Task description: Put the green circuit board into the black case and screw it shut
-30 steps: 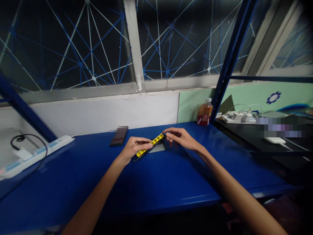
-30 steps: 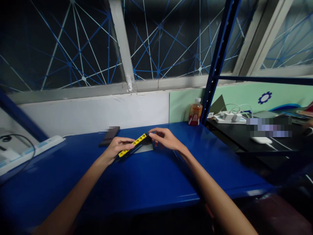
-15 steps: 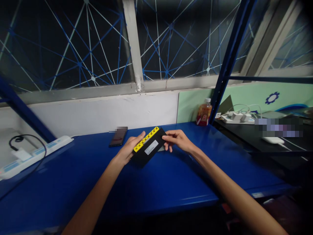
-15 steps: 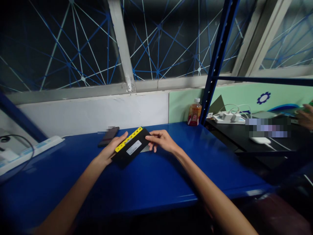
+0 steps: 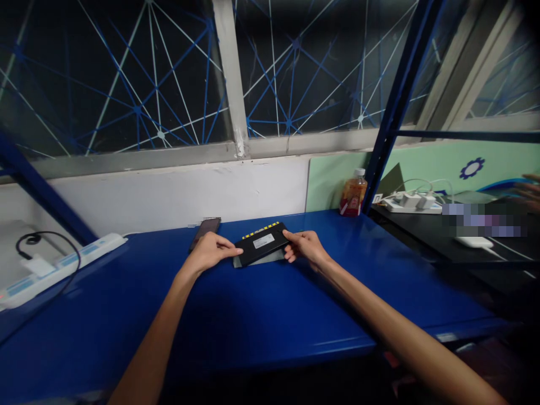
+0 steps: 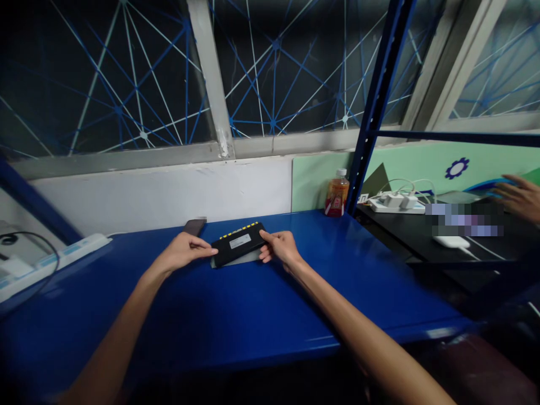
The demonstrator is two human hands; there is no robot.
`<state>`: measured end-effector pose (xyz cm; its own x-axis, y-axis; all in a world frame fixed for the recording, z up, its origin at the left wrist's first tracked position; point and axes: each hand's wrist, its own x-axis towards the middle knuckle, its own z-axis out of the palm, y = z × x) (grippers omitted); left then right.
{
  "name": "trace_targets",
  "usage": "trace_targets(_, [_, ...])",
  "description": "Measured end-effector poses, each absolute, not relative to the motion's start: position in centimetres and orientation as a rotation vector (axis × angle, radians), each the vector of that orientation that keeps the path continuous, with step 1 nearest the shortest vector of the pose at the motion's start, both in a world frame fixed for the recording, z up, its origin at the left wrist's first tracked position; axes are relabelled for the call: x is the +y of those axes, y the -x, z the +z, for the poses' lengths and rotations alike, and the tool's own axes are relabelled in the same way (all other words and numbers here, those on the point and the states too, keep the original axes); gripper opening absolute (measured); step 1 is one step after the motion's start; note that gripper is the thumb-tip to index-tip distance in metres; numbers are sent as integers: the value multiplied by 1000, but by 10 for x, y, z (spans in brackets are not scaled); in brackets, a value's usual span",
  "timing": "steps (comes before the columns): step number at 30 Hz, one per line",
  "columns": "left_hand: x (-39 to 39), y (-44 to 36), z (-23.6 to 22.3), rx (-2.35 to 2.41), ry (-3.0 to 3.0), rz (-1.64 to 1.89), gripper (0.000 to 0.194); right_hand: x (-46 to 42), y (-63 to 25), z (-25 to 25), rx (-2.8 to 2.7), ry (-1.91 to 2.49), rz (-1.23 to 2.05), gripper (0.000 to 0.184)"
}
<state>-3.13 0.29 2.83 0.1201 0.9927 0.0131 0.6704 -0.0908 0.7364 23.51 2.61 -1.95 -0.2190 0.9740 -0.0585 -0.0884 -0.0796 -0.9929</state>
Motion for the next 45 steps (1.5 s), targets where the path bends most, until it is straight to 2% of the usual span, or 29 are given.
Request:
trace_targets(10, [8,38,19,1598,-1769,688,34,20,-226,-25,-1389,1211,1453,47])
trace_targets(15, [9,40,15,1571,-1778,588,44,19,-228,-25,-1511,1276,1409,46])
trace_targets(22, [6,36,21,1614,-1798,552,36,16,-235,-21,-1836,1360,1204,47])
trace_targets(31, [4,33,20,1620,-1790,604,43,14,-246,-11,-2156,1328,847,51])
trace_targets(45, [1,26,26,1586,-1885,485,38,18,-254,-6,-2226,1248,798,53])
